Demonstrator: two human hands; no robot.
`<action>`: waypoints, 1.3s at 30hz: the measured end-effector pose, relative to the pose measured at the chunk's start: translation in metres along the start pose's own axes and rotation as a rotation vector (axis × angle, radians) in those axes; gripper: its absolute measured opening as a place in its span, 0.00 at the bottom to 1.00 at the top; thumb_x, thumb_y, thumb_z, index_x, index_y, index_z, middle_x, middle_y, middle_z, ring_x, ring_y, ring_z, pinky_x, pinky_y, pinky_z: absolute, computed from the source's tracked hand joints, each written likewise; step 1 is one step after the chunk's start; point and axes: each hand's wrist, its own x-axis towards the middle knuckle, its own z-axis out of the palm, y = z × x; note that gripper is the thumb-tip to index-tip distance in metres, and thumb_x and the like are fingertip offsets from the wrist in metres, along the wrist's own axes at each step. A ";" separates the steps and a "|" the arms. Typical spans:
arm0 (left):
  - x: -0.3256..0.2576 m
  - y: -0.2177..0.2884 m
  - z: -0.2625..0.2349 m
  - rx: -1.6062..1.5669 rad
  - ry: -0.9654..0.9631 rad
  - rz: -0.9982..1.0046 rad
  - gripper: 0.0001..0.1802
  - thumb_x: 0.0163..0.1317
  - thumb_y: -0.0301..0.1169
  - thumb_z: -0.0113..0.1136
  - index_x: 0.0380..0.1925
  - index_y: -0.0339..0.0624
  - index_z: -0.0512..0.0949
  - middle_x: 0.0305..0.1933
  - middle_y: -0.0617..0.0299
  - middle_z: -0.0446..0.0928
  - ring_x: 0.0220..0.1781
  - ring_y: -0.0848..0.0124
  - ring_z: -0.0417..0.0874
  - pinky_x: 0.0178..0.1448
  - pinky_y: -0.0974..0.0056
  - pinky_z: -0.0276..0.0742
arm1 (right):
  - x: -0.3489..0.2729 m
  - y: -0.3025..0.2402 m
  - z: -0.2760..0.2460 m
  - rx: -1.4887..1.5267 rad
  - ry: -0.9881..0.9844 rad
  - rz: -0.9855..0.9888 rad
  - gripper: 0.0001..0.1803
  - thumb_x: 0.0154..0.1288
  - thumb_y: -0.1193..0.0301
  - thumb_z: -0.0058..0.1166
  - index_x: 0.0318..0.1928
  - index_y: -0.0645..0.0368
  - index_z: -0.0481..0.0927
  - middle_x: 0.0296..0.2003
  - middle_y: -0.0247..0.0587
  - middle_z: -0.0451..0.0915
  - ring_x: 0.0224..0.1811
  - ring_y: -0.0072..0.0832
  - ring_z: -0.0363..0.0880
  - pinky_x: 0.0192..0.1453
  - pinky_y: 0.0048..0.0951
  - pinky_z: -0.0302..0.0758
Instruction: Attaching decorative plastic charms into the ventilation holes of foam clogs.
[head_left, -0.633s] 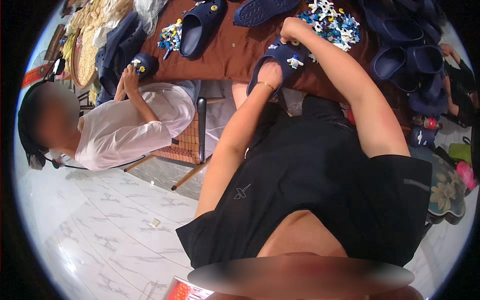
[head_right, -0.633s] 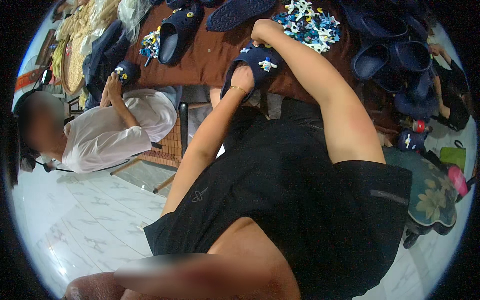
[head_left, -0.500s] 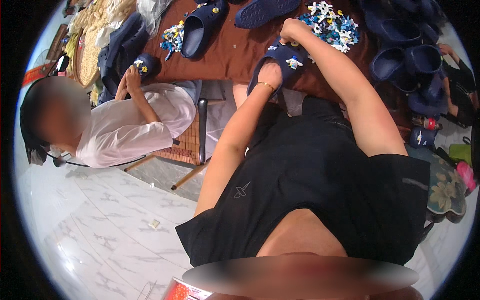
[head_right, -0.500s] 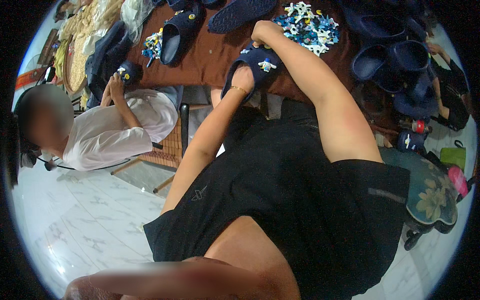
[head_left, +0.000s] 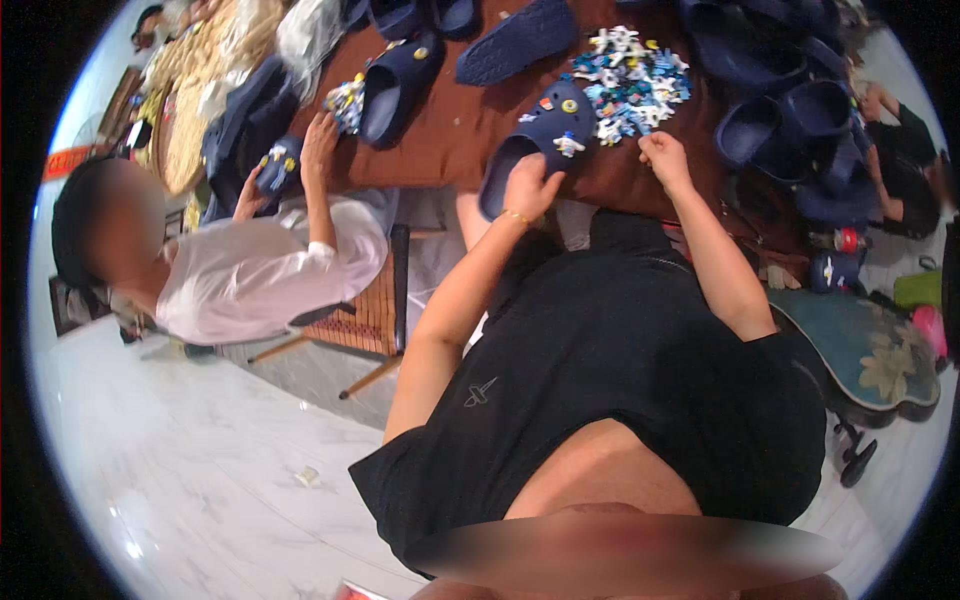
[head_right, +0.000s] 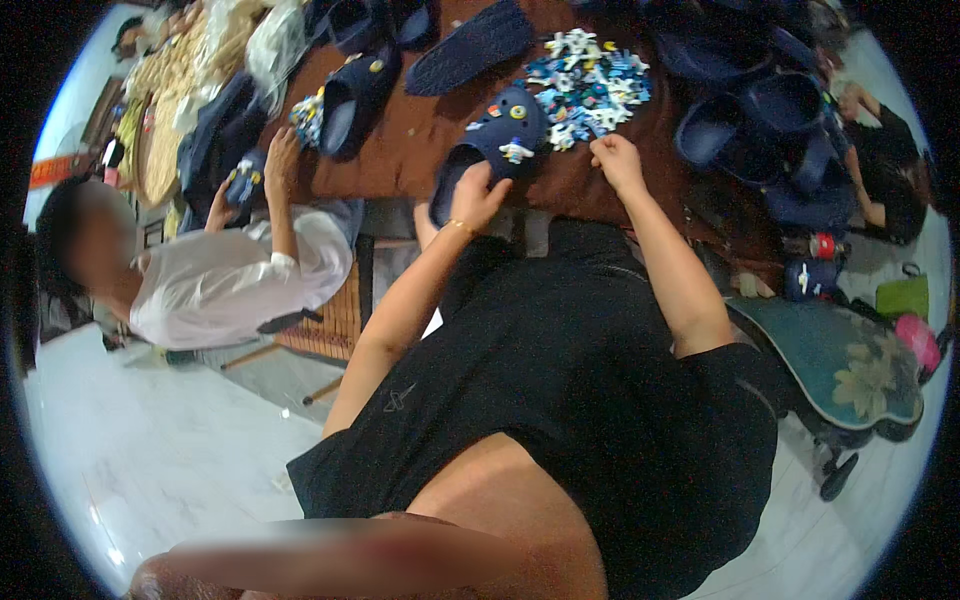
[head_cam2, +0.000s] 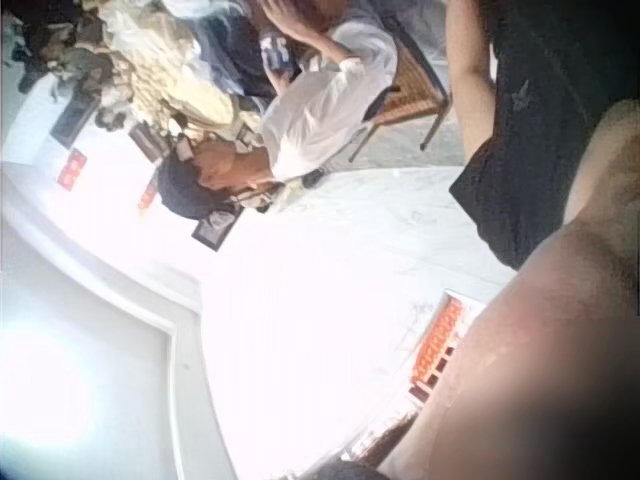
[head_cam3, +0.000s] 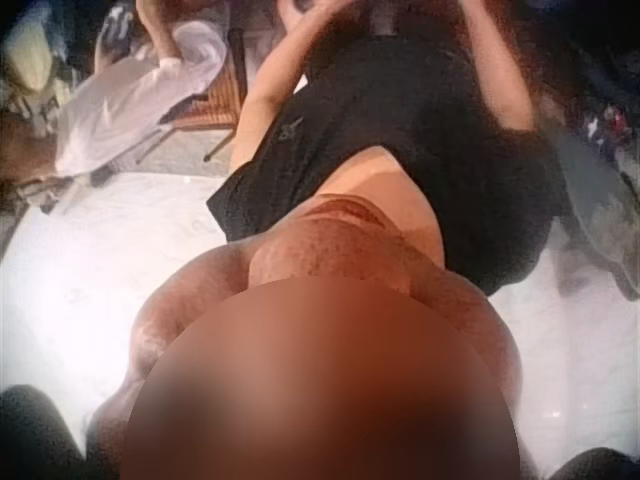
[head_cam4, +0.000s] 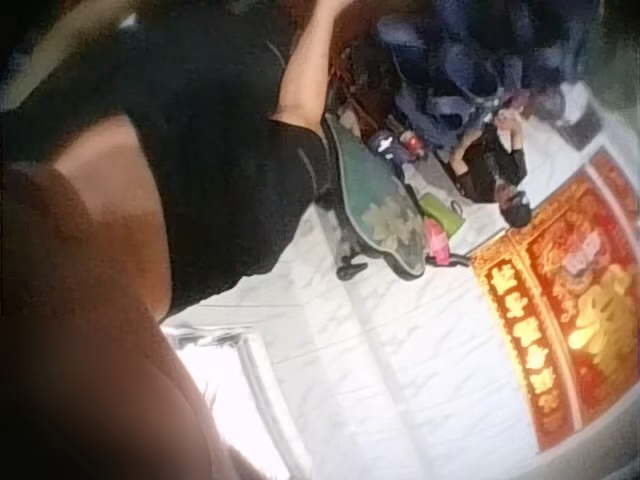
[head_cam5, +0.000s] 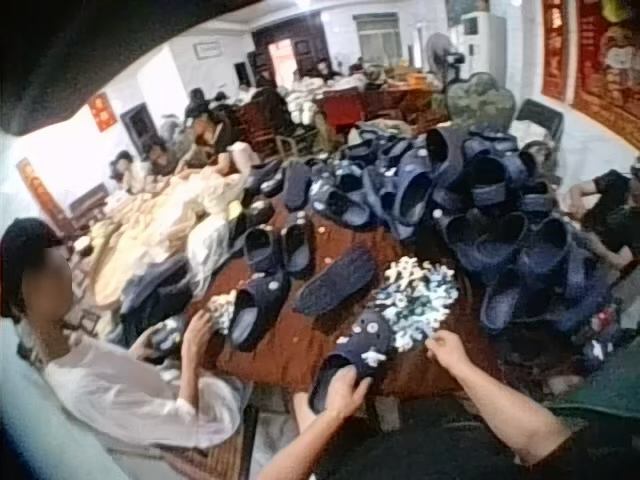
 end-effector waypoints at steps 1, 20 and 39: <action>0.006 0.004 -0.001 0.030 -0.043 -0.108 0.15 0.45 0.36 0.57 0.20 0.35 0.68 0.23 0.46 0.68 0.29 0.49 0.70 0.33 0.54 0.66 | -0.006 0.002 -0.010 0.088 0.048 -0.015 0.09 0.53 0.69 0.52 0.29 0.62 0.75 0.20 0.35 0.75 0.21 0.20 0.72 0.27 0.21 0.67; 0.129 -0.008 -0.045 0.709 -0.086 0.392 0.20 0.47 0.27 0.51 0.44 0.53 0.71 0.52 0.58 0.67 0.55 0.58 0.65 0.56 0.57 0.61 | 0.007 -0.010 -0.158 -0.500 0.709 0.283 0.33 0.47 0.56 0.53 0.46 0.71 0.65 0.44 0.61 0.70 0.48 0.49 0.69 0.52 0.37 0.65; 0.144 -0.054 -0.021 0.948 -0.164 -0.005 0.29 0.47 0.39 0.55 0.52 0.48 0.64 0.61 0.55 0.56 0.63 0.57 0.54 0.62 0.53 0.52 | -0.017 -0.051 -0.185 0.324 0.775 -0.086 0.29 0.50 0.52 0.53 0.39 0.68 0.72 0.28 0.40 0.76 0.26 0.25 0.76 0.27 0.23 0.71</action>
